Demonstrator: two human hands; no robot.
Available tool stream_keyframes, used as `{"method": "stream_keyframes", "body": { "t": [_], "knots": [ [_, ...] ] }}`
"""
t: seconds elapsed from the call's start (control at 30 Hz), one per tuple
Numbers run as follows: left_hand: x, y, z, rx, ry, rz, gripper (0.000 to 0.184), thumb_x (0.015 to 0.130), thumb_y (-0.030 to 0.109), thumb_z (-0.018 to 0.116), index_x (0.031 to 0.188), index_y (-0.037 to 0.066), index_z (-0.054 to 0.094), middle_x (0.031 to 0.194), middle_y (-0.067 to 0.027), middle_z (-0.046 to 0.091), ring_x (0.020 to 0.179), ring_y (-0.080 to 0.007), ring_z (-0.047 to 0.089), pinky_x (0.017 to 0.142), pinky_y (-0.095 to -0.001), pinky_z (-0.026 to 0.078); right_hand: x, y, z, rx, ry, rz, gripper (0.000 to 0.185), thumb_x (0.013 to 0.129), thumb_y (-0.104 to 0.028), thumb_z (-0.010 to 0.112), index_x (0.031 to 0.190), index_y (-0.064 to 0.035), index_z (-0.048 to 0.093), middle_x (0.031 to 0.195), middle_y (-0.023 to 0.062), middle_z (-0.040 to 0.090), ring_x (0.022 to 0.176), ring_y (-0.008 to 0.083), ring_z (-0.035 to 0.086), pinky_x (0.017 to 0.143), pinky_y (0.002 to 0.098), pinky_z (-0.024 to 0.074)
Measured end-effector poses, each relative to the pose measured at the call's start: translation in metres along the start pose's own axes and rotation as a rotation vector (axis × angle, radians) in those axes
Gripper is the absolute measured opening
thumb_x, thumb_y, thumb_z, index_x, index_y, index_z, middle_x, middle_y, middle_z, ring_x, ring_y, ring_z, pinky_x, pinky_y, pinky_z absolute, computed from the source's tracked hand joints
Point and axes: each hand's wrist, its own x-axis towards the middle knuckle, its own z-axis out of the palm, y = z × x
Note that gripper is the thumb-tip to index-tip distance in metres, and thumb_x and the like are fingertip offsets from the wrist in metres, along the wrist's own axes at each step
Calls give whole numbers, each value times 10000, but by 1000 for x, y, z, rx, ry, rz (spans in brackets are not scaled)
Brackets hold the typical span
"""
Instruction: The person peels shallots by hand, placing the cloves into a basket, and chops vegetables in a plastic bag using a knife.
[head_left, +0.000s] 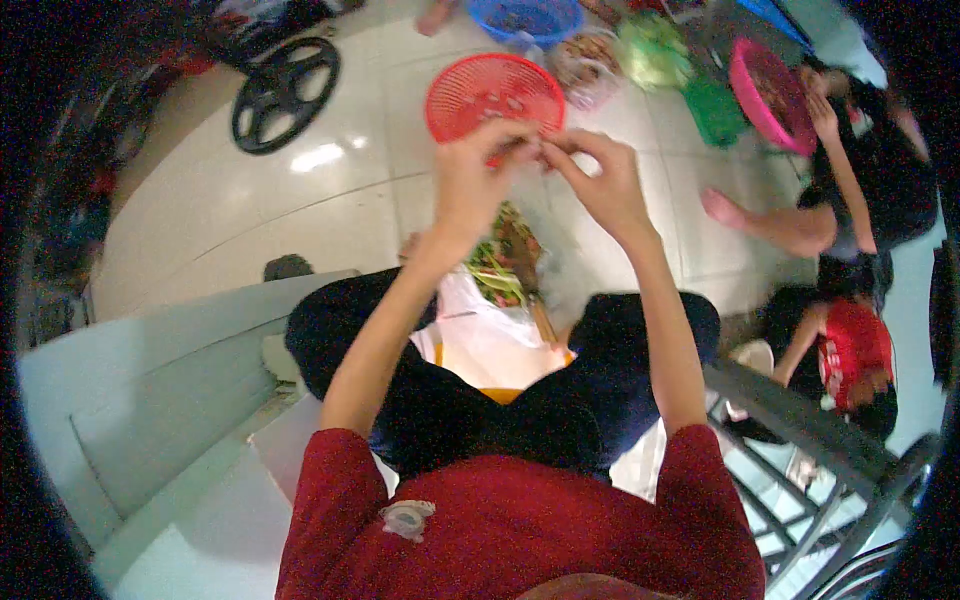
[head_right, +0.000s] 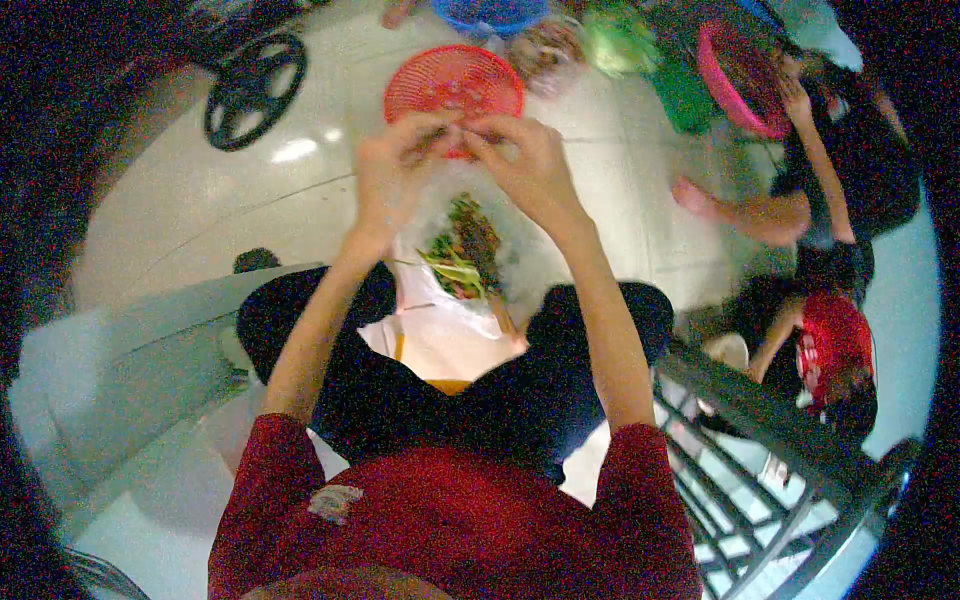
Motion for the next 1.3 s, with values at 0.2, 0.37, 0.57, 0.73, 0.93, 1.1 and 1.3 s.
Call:
{"method": "stream_keyframes", "body": {
  "t": [0.2,0.37,0.57,0.73,0.93,1.1,1.3],
  "knots": [
    [-1,-9,1,-120,0,7,241,871,13,691,1112,17,707,1097,-105,728,995,-187,696,880,-328,563,0,-3,-4,-48,-15,-53,162,857,-122,740,985,-24,737,883,118,728,815,234,683,790,349,519],
    [-3,4,1,-95,4,-10,244,890,32,686,1134,21,696,1063,-108,734,969,-195,705,840,-322,571,-1,-11,-5,-78,-4,-79,161,851,-127,736,971,-21,720,889,111,724,806,236,667,803,359,495],
    [-6,7,2,-18,20,27,222,909,44,674,1128,13,690,1023,-110,736,949,-198,710,795,-316,581,-2,-20,-6,-95,1,-60,152,852,-146,732,945,-27,709,877,104,720,810,249,665,809,365,486],
    [-12,-4,7,-62,4,-28,210,912,28,661,1119,3,683,1008,-114,733,949,-192,710,820,-323,581,-5,-11,-6,-34,-61,-57,177,870,-157,717,992,-29,726,908,123,732,813,260,683,802,366,498],
    [-11,-4,10,-52,-60,-69,219,891,20,681,1110,0,682,1052,-101,732,961,-175,707,845,-304,566,-2,-10,-12,-20,-145,41,194,886,-146,695,1018,-7,728,885,138,742,795,243,713,747,347,530],
    [-6,3,13,-34,11,-37,219,870,-40,669,1085,-10,690,933,-138,736,875,-197,727,807,-324,580,2,0,-13,14,-180,79,223,893,-220,675,982,-22,728,892,142,736,804,287,709,757,383,529],
    [-10,0,9,30,-22,-60,222,919,31,657,1137,12,694,1044,-109,742,941,-162,705,844,-299,553,-2,0,-9,-26,-150,-33,226,880,-253,680,946,-42,727,886,126,728,798,284,708,768,380,535]
  ]
}}
